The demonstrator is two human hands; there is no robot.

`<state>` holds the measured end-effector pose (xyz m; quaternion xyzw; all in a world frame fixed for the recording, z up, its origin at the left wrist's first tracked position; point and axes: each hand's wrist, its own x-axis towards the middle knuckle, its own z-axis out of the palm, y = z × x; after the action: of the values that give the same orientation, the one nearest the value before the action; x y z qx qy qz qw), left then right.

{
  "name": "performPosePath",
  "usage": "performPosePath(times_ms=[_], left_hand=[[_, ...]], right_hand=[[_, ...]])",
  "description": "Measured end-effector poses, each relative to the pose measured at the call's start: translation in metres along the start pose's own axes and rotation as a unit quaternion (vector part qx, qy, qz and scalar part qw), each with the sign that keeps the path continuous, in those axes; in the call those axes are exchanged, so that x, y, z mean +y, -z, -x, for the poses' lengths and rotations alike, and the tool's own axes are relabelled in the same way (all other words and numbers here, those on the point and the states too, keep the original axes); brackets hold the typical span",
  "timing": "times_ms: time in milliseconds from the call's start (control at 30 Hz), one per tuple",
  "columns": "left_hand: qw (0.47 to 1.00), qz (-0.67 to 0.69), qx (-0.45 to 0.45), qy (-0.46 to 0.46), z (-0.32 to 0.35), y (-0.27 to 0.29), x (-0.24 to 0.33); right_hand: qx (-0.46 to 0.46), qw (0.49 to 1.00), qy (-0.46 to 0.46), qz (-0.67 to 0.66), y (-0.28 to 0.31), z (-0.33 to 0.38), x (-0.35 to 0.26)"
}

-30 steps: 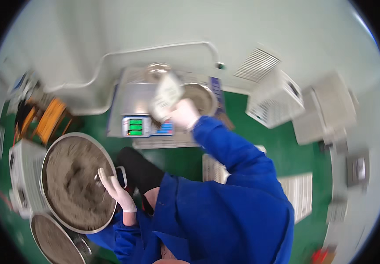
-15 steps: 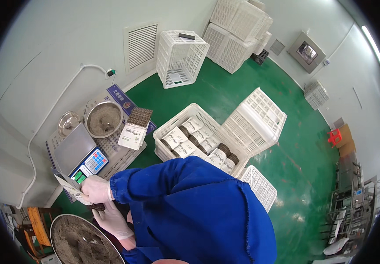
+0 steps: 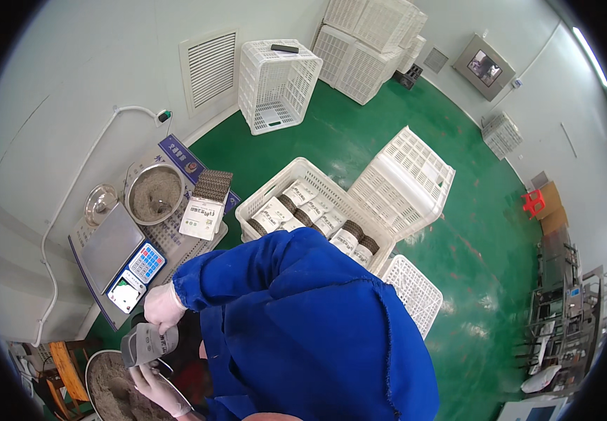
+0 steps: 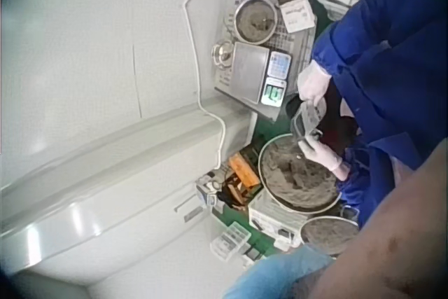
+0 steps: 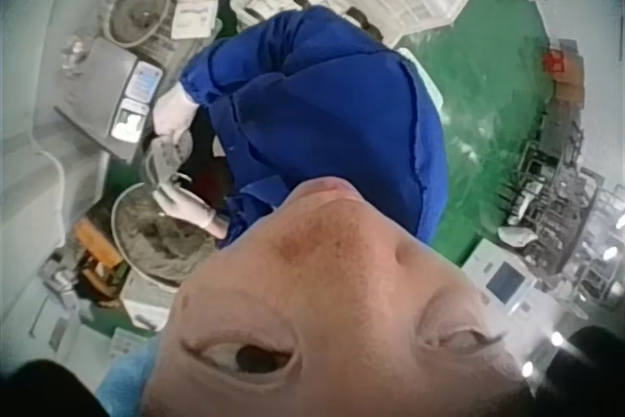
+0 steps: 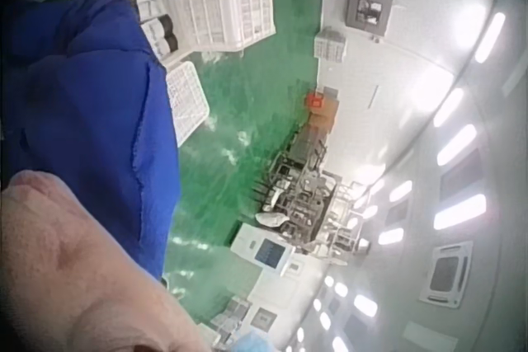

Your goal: Scooping powder from a large container into small bags and weighing them on a digital scale.

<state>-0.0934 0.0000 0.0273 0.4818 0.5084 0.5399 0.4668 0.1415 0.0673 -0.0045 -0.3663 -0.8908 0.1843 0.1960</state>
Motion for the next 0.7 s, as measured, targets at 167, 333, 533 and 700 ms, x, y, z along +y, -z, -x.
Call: performPosePath(times_ms=[167, 333, 533, 700], left_hand=[[0.986, -0.132, -0.096, -0.038, -0.003, 0.014, -0.010], [0.987, -0.140, -0.042, -0.059, 0.007, 0.012, -0.021], [0.994, -0.110, -0.015, -0.021, 0.014, 0.008, -0.033], [0.986, -0.138, -0.076, -0.063, 0.008, 0.008, -0.031]], right_hand=[[-0.016, 0.999, -0.042, 0.001, -0.004, 0.003, 0.009], [-0.085, 0.991, -0.096, 0.035, 0.032, -0.008, 0.006], [-0.056, 0.947, 0.094, -0.302, 0.135, -0.019, -0.103], [0.161, 0.929, -0.157, 0.294, 0.130, -0.001, -0.041]])
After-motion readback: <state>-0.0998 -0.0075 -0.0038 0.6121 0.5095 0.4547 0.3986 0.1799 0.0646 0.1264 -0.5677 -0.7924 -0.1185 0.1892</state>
